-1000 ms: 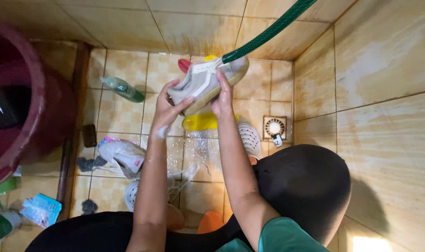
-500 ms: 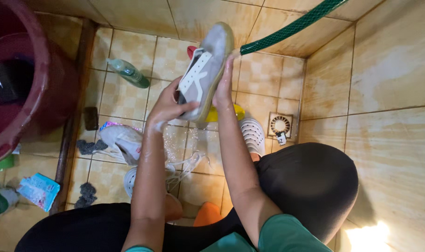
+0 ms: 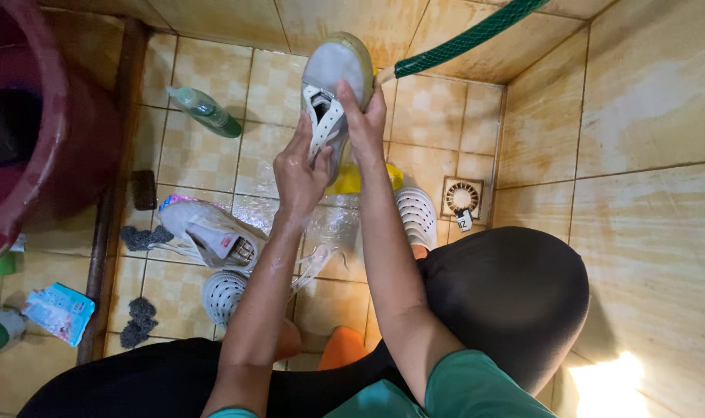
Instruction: The person washes a pair of white sneakers using a hose and a pink brush. They scrub the uppers, soles, and interiors, then rinse repeatedly under running water.
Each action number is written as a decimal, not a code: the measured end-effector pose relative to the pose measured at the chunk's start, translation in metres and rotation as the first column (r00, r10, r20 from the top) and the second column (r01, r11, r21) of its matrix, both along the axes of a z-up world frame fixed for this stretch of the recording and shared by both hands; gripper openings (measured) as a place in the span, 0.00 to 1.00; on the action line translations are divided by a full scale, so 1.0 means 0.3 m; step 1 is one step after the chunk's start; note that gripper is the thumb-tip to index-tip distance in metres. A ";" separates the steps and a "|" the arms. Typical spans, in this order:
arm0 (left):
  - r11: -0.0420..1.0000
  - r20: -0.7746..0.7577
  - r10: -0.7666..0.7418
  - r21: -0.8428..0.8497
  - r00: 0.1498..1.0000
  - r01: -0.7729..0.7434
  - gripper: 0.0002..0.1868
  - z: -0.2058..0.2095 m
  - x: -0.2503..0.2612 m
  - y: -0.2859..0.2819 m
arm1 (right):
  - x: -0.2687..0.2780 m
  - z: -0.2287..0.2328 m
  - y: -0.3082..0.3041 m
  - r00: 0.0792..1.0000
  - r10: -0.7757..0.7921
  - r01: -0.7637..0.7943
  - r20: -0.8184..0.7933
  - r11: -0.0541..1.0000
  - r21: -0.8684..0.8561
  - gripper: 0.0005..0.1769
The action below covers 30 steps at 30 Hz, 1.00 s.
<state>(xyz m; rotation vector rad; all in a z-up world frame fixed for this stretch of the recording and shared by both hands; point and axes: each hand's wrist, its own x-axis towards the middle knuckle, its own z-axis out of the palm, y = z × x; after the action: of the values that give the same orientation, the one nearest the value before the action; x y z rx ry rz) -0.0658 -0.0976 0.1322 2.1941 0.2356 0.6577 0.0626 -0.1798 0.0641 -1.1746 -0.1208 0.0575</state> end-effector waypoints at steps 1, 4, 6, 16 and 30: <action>0.999 0.025 -0.008 0.044 1.000 0.007 0.35 -0.006 0.001 -0.005 | -0.001 0.008 -0.006 1.000 0.021 -0.021 -0.007 0.999 0.035 0.26; 0.994 0.034 -0.022 0.109 0.999 0.018 0.34 -0.014 0.006 -0.014 | -0.001 0.019 -0.024 0.999 0.040 -0.043 0.029 0.991 0.123 0.27; 0.989 0.011 -0.020 0.147 1.000 0.018 0.33 -0.013 0.011 -0.025 | 0.004 0.014 -0.038 1.000 0.011 -0.014 0.014 0.987 0.162 0.28; 0.926 -0.066 -0.070 0.368 0.995 0.089 0.32 0.064 0.048 -0.112 | 0.048 -0.013 -0.065 0.952 0.078 0.087 -0.297 0.859 0.505 0.34; 0.990 -0.034 -0.020 0.140 0.999 0.025 0.04 0.081 0.044 -0.144 | 0.065 -0.076 -0.096 0.868 -0.332 0.482 -0.370 0.742 0.465 0.37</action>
<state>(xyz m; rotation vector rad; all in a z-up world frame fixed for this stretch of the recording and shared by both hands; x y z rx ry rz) -0.0527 -0.1407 0.1566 2.3399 0.1859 0.6436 0.0822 -0.2085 0.0414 -0.5823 0.3512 -0.2051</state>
